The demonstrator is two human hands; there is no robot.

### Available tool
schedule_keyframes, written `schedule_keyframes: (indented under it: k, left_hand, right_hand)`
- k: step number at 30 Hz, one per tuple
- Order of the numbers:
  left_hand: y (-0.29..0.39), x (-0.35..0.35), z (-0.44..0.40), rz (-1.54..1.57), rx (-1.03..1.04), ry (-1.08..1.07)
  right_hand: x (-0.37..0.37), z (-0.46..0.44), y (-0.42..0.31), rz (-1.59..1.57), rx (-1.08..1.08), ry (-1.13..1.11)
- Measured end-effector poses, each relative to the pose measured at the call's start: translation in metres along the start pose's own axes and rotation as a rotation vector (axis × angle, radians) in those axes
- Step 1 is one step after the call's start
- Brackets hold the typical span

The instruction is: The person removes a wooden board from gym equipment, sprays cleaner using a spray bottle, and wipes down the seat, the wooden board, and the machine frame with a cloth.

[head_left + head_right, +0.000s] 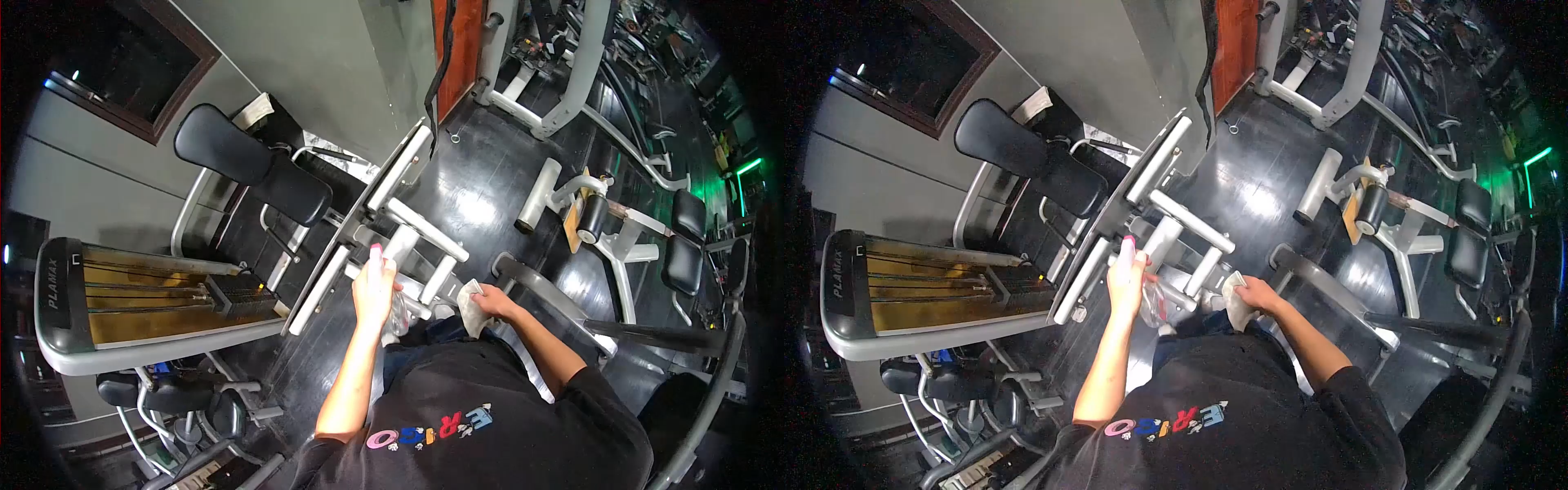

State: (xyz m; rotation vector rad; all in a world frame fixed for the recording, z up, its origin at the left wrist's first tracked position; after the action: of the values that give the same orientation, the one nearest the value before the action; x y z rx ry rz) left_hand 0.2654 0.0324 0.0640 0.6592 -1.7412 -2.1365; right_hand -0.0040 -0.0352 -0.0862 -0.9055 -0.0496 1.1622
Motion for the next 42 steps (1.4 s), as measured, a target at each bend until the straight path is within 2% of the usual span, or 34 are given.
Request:
schedule_keyframes:
  k: [2, 6, 9, 12, 14, 24, 28, 30, 34, 37, 39, 42]
  left_hand:
    - [0.01, 0.005, -0.011, -0.003, 0.004, 0.015]
    - [0.015, 0.008, -0.023, -0.076, 0.02, 0.031]
    - [0.008, 0.01, -0.028, -0.049, -0.015, 0.051]
    - [0.012, 0.018, -0.031, 0.007, -0.035, 0.075]
    - [0.019, 0.025, -0.033, -0.049, -0.056, -0.001]
    - [0.025, 0.056, -0.068, 0.021, 0.033, -0.057]
    - [0.026, 0.063, -0.077, -0.045, -0.018, -0.129]
    - [0.026, 0.067, -0.079, 0.11, -0.008, -0.104]
    - [0.03, 0.065, -0.082, 0.1, 0.002, -0.086]
    - [0.03, 0.059, -0.078, -0.048, -0.009, -0.134]
    - [0.031, 0.058, -0.074, 0.093, 0.024, -0.13]
    - [0.021, 0.048, -0.074, -0.027, -0.027, -0.18]
  right_hand:
    - [0.002, -0.006, 0.004, 0.062, -0.102, 0.055]
    - [0.008, -0.008, -0.006, 0.06, -0.242, 0.023]
    - [0.005, 0.0, -0.023, 0.081, -0.226, -0.101]
    - [0.005, -0.001, -0.027, 0.179, -0.241, -0.103]
    - [0.006, -0.008, -0.023, 0.221, -0.251, -0.091]
    - [-0.02, 0.003, -0.028, 0.119, -0.198, -0.008]
    - [-0.024, 0.006, -0.023, 0.092, -0.201, 0.009]
    - [-0.024, 0.006, -0.021, 0.066, -0.205, 0.024]
    - [-0.019, -0.005, -0.013, -0.039, -0.199, 0.08]
    - [-0.017, -0.018, -0.014, -0.171, -0.157, 0.068]
    - [-0.018, -0.027, -0.02, -0.162, -0.167, 0.089]
    - [-0.023, -0.034, -0.04, -0.249, -0.243, 0.075]
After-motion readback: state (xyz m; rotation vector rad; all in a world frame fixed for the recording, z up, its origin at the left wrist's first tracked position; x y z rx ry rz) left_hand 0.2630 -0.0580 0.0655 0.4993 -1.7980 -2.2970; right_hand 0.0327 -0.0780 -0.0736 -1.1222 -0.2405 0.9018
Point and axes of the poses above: each hand's wrist, its own z-axis away from the middle knuckle, its own x-axis out of the palm, y = z × x, the point moved 1 cm from there along -z, towards the middle knuckle, and after that the axes turned 12 degrees about z, right-handed, at the moved point
